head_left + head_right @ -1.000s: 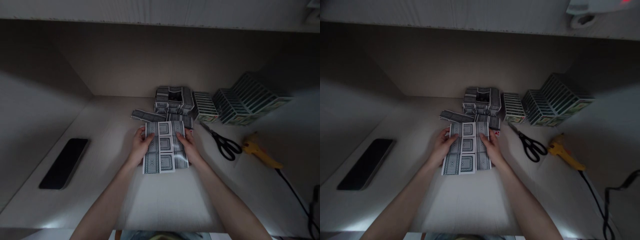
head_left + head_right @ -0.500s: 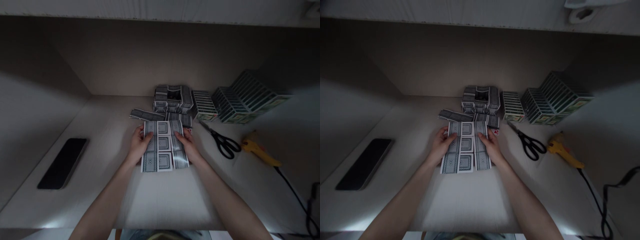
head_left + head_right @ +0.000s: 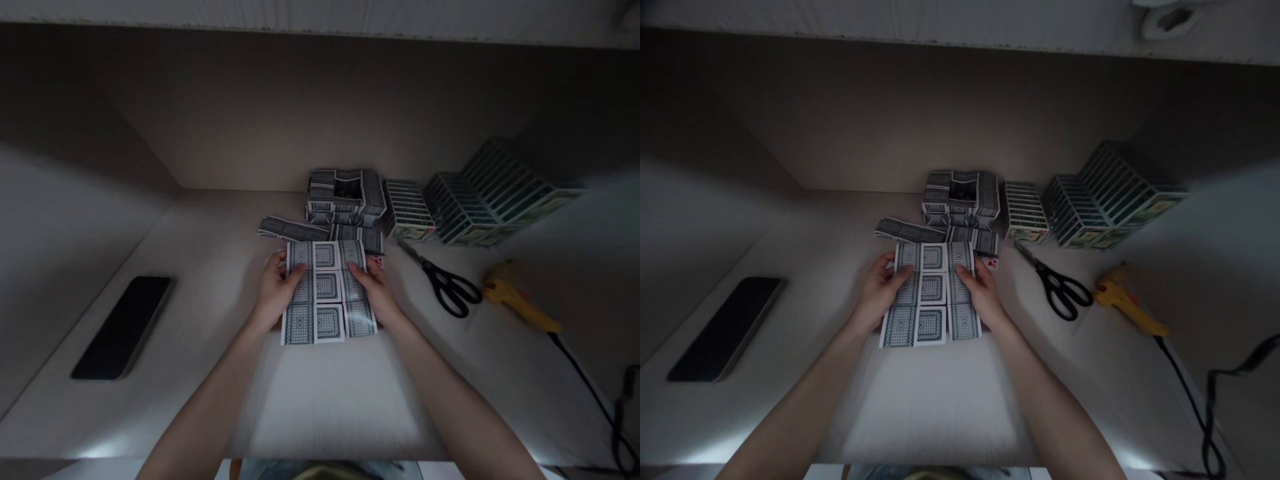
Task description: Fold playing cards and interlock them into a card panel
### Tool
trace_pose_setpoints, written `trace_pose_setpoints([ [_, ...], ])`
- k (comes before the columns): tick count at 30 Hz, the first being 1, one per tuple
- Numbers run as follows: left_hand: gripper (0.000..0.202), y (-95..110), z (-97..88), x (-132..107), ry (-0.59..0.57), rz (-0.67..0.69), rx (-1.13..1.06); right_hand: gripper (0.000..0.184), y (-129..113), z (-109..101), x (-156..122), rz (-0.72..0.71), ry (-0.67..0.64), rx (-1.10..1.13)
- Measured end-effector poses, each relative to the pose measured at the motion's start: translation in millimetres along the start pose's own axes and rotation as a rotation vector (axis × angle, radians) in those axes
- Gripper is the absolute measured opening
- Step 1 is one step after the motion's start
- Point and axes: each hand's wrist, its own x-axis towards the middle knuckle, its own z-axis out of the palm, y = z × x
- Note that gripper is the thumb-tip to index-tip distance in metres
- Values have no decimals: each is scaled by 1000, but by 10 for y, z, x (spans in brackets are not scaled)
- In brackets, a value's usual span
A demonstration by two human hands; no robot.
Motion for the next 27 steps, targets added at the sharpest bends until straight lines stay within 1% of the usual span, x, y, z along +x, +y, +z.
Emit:
trace_pose_setpoints([
  [3, 40, 6, 0, -4, 2, -24, -18, 32, -9, 7, -2, -6, 14, -19],
  [9, 39, 20, 5, -5, -3, -42, -49, 32, -10, 7, -4, -13, 3, -14],
  [15, 41, 7, -4, 11, 18, 22, 6, 33, 0, -7, 3, 3, -1, -34],
  [19, 44, -13, -9, 18, 12, 35, 2, 32, 19, -16, 8, 21, -4, -42],
  [23, 43, -10, -7, 10, -5, 19, -4, 31, 24, -9, 4, 10, 8, -51],
  [27, 39, 9, 8, -2, -4, -32, -43, 30, 1, 10, -2, -5, 16, -59],
])
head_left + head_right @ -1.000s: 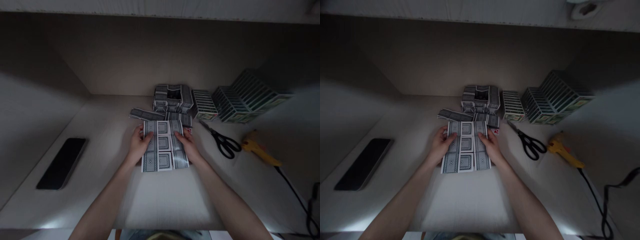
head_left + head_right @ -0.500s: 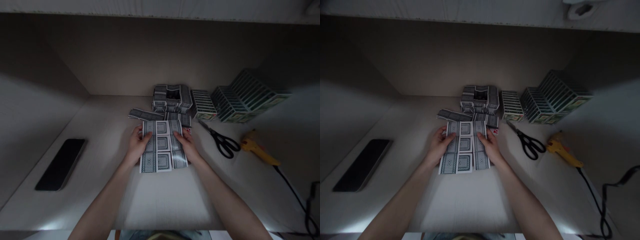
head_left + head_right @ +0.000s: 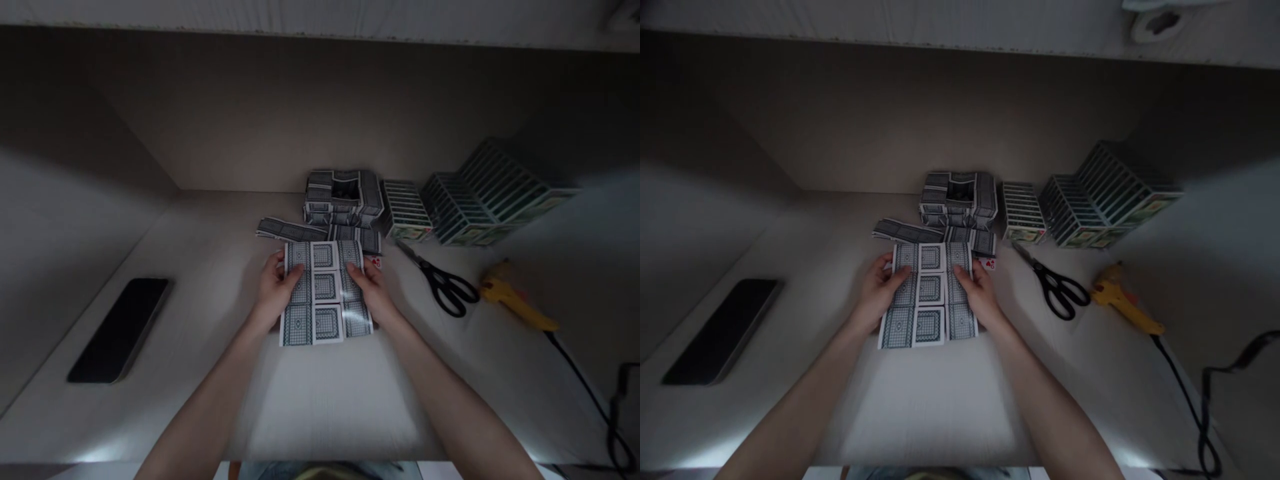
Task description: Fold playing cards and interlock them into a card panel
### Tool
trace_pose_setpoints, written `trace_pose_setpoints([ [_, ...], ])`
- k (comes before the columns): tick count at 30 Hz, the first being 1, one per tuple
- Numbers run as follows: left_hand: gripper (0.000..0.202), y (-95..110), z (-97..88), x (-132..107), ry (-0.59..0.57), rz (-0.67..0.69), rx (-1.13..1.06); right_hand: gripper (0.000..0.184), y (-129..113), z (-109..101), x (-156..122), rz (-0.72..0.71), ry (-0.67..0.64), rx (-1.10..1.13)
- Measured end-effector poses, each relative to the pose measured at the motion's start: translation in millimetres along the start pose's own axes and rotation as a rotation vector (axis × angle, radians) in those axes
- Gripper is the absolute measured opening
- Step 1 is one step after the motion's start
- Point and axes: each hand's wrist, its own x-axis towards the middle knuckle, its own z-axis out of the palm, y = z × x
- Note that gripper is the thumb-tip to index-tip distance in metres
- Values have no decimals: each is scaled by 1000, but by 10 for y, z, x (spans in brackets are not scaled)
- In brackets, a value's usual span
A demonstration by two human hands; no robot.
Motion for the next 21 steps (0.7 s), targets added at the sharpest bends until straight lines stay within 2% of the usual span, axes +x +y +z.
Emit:
trace_pose_setpoints([
  [3, 40, -5, 8, 0, -7, -18, -16, 29, -13, 5, -2, 4, 8, -3],
  [21, 39, -49, 6, 0, 8, 102, 62, 31, 11, -4, 12, -23, 8, -19],
])
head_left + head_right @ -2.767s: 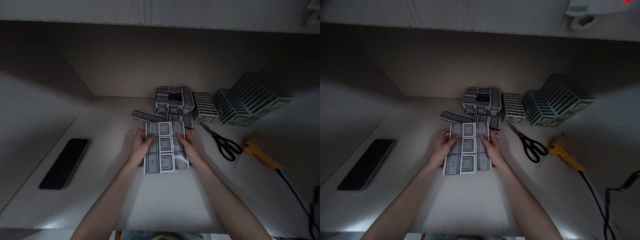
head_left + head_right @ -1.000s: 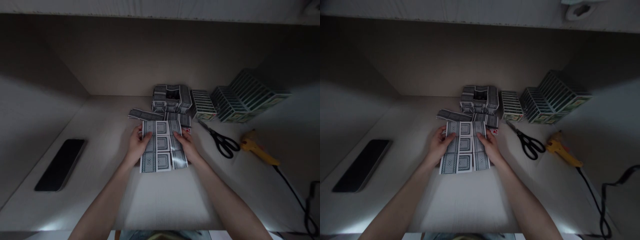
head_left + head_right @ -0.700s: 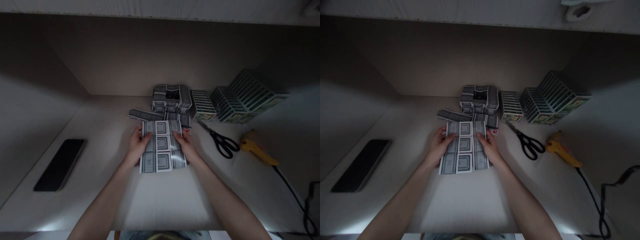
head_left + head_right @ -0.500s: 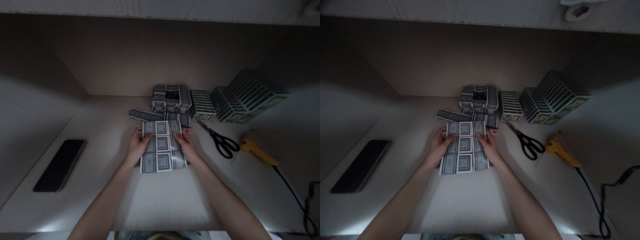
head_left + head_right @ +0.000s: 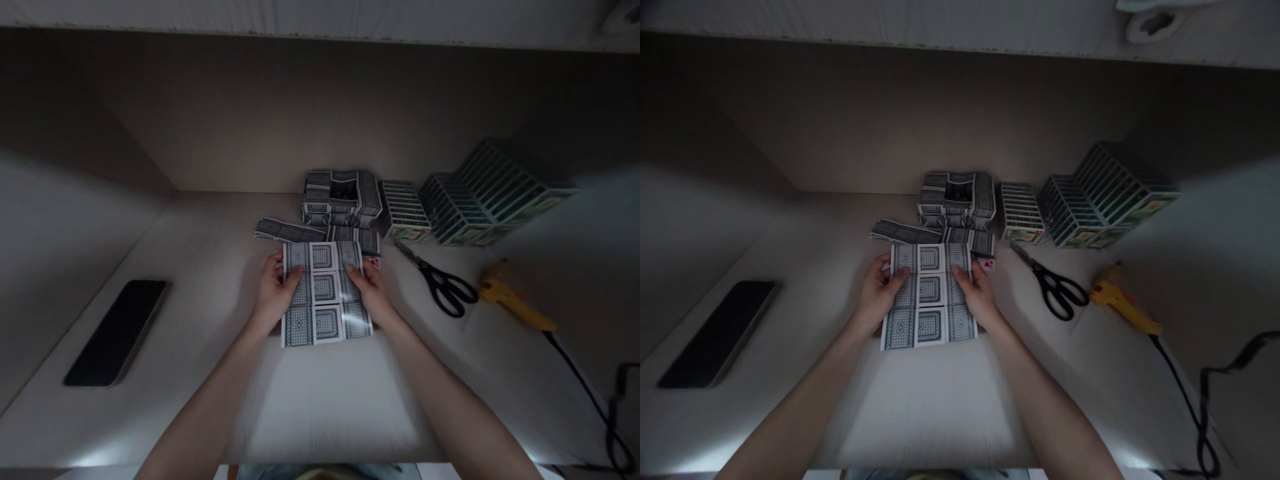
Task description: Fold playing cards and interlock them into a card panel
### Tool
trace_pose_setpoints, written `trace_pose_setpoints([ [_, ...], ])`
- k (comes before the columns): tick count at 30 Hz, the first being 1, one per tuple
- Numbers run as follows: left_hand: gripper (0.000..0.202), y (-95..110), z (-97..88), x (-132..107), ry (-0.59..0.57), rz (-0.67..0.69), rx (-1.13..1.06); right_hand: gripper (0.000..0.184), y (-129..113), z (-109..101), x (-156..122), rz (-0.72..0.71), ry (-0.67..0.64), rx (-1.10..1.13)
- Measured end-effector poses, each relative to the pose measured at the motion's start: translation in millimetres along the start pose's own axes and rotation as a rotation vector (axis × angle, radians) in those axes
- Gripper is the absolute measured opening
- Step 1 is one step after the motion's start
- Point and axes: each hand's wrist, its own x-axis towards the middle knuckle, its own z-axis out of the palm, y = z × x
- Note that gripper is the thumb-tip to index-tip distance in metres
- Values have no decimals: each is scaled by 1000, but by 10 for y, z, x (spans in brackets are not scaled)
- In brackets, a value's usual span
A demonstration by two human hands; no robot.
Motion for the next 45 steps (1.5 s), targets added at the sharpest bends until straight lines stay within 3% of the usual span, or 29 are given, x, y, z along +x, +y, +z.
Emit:
trace_pose_setpoints([
  [11, 38, -2, 0, -1, 2, 0, 6, 30, -18, 20, -1, -59, -15, -51],
  [22, 41, -34, 13, 14, 29, 43, 14, 32, -22, 4, 2, 20, -44, 21],
  [29, 39, -33, 10, 11, 22, 35, 1, 31, 4, -3, 18, -45, -42, -25],
  [45, 43, -9, 18, -16, 28, 44, 7, 32, 13, -5, 23, -9, -38, -8],
])
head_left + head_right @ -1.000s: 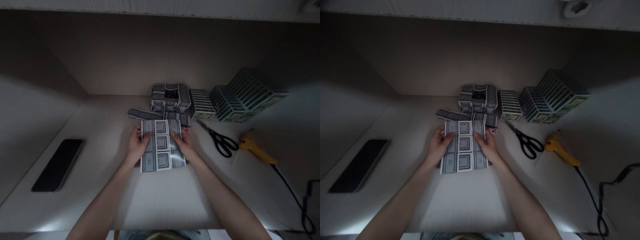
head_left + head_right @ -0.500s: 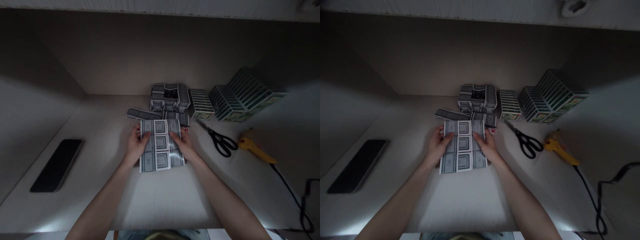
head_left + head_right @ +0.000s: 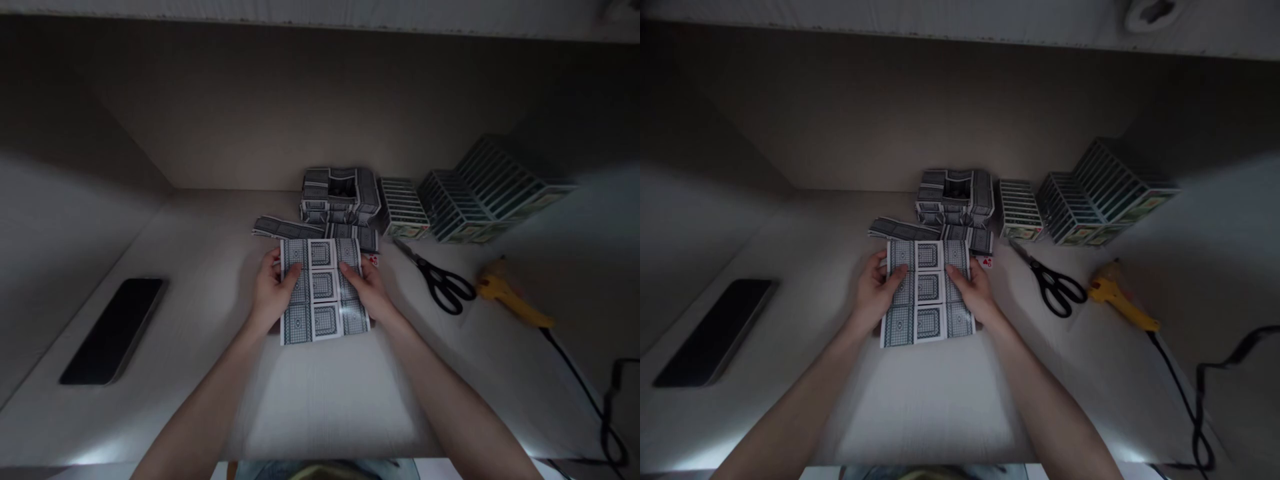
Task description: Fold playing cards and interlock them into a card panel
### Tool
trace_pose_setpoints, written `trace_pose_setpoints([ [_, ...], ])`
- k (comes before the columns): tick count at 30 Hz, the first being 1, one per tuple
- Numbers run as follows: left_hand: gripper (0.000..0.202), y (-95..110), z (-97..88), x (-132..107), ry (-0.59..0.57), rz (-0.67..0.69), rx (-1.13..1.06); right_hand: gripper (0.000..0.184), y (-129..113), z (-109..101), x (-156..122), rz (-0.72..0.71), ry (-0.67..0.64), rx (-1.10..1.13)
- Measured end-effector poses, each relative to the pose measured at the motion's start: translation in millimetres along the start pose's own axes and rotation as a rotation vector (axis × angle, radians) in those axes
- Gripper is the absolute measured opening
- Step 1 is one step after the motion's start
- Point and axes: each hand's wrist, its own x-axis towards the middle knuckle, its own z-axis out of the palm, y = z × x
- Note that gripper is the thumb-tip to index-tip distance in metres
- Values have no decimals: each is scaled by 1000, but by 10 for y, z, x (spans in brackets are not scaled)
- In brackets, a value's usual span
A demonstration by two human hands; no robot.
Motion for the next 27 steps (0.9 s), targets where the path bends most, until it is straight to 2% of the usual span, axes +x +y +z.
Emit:
trace_pose_setpoints([
  [27, 44, -7, -6, -16, 12, 32, 14, 33, -24, 10, -17, -22, -8, -56],
])
